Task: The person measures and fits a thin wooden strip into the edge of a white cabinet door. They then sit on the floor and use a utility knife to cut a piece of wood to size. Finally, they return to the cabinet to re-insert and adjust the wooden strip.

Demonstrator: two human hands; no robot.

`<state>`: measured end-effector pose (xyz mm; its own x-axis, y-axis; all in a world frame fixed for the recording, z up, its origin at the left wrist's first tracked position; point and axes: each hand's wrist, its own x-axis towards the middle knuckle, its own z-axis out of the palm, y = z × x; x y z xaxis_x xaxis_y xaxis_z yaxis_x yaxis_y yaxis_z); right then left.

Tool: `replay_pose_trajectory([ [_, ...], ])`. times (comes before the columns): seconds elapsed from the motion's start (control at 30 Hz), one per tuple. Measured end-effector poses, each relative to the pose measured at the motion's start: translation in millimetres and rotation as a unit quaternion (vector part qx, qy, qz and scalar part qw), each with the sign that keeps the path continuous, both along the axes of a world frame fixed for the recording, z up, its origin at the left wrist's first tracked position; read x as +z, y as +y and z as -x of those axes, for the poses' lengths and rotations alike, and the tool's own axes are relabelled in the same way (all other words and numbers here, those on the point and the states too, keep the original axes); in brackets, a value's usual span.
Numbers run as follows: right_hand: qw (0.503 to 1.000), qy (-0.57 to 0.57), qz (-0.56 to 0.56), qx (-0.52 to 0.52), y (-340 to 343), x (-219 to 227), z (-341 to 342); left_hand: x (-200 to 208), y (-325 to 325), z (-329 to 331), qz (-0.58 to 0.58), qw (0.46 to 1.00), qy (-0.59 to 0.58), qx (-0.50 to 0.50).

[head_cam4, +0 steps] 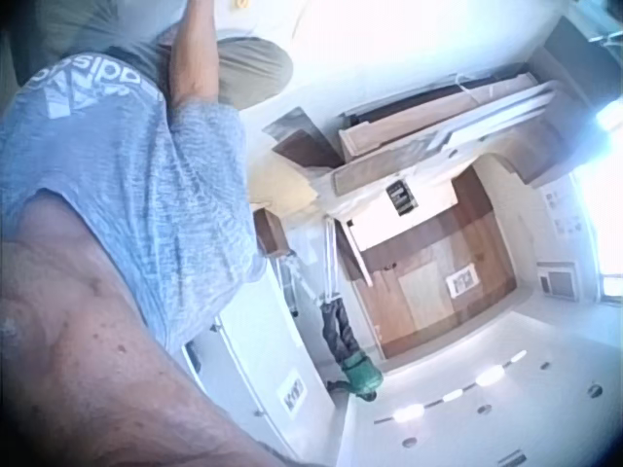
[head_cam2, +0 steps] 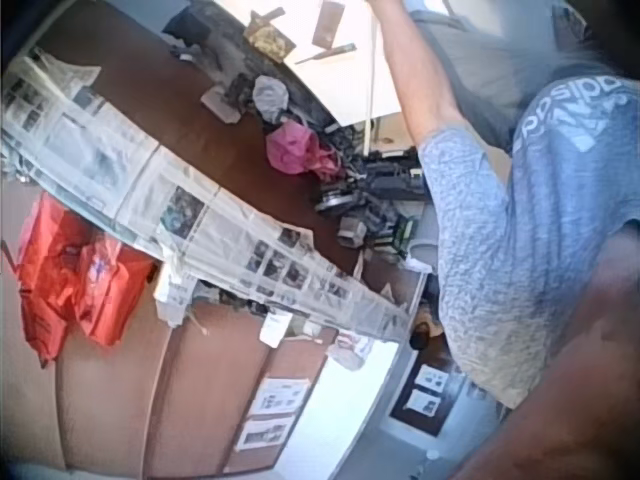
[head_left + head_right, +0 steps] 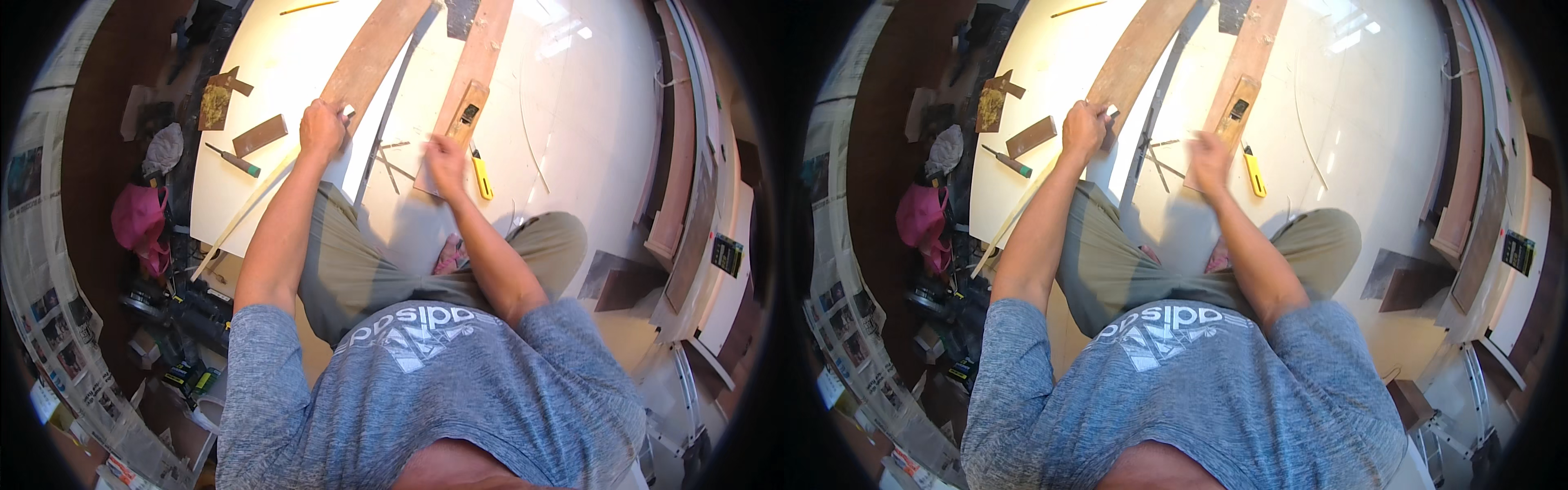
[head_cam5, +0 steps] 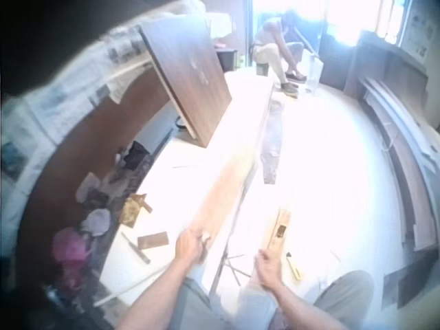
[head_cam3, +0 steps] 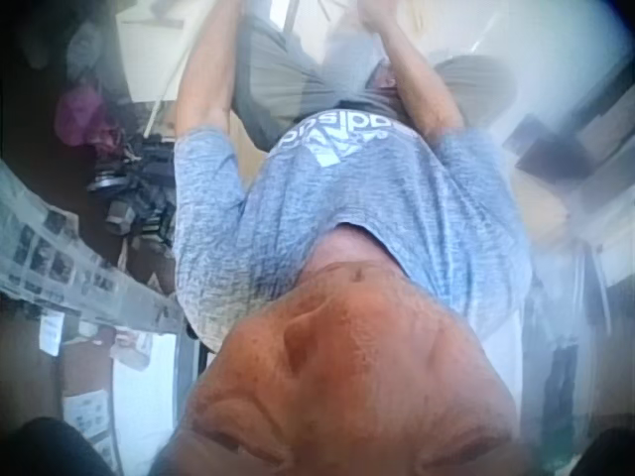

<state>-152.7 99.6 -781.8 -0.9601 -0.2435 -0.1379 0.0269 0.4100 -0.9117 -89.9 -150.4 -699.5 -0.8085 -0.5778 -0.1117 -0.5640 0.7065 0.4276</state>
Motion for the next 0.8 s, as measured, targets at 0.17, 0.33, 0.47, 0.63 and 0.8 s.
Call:
replay_pose_trajectory([
  [0.17,0.873,-0.057,-0.471,-0.118,112.5,-33.5,24.5,-7.0,-4.6,-16.6,-0.009,1.000,-0.005,-0.009],
  [0.33,0.896,-0.063,-0.440,0.003,134.7,-48.5,20.8,-8.9,-9.0,-22.8,-0.004,1.000,-0.009,0.020],
  [0.47,0.909,-0.122,-0.364,-0.163,121.1,-41.8,37.0,-11.8,-14.0,-25.9,-0.069,0.995,-0.038,0.059],
  [0.63,0.937,-0.066,-0.164,-0.302,80.8,-4.9,50.7,-22.9,-20.4,-29.2,-0.108,0.992,-0.023,0.063],
  [0.8,0.989,-0.109,0.022,-0.099,24.4,38.6,27.7,-31.5,-26.2,-33.6,-0.130,0.989,0.000,0.065],
])
